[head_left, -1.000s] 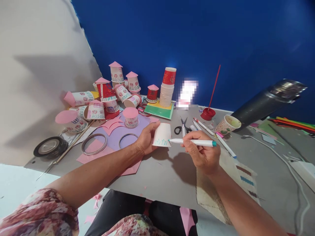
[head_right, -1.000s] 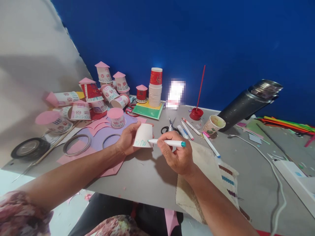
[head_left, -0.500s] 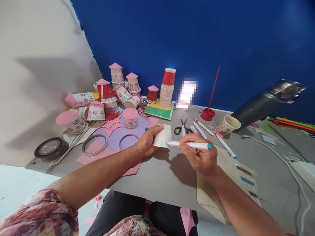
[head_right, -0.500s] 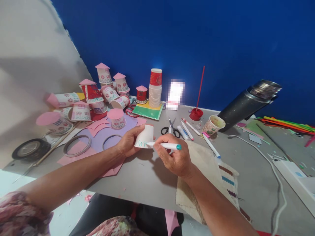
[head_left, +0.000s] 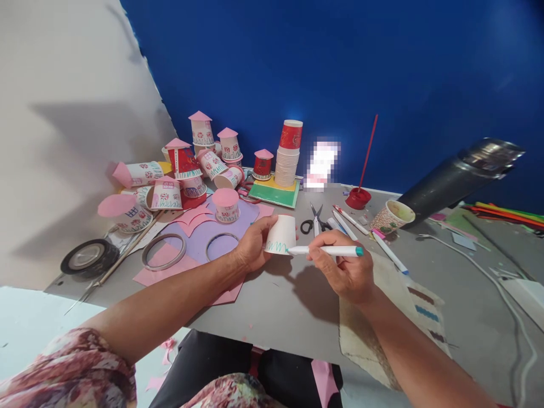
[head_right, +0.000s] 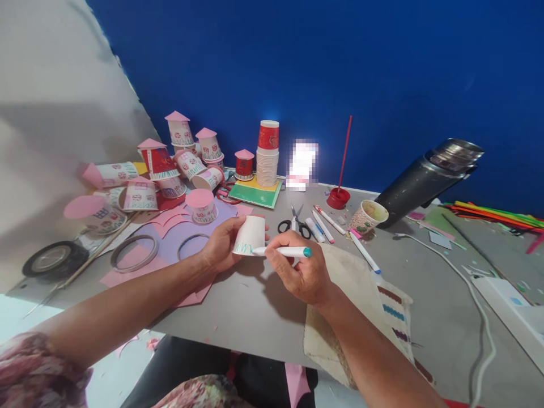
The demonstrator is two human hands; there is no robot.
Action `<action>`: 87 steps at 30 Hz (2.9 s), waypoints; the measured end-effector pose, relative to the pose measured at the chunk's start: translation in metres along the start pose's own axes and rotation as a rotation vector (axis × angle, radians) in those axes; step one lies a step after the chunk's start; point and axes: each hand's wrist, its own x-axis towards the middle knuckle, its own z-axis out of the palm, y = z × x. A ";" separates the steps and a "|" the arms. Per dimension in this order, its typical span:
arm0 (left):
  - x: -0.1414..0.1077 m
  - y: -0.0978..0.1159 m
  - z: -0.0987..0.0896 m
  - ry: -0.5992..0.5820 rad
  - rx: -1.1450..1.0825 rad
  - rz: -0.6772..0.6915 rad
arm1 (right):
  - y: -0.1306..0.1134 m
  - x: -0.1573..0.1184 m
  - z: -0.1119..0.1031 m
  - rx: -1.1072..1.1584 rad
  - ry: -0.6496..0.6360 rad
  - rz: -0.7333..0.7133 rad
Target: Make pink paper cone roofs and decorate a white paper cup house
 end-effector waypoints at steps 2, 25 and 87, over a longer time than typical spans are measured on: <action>0.000 -0.001 0.000 -0.011 -0.006 0.004 | 0.000 0.000 0.001 -0.035 0.044 -0.016; -0.004 -0.003 0.002 0.010 0.045 0.066 | 0.000 -0.001 -0.002 0.012 -0.003 0.040; -0.002 -0.002 0.003 0.058 -0.015 0.004 | 0.003 0.000 -0.003 0.073 -0.024 0.080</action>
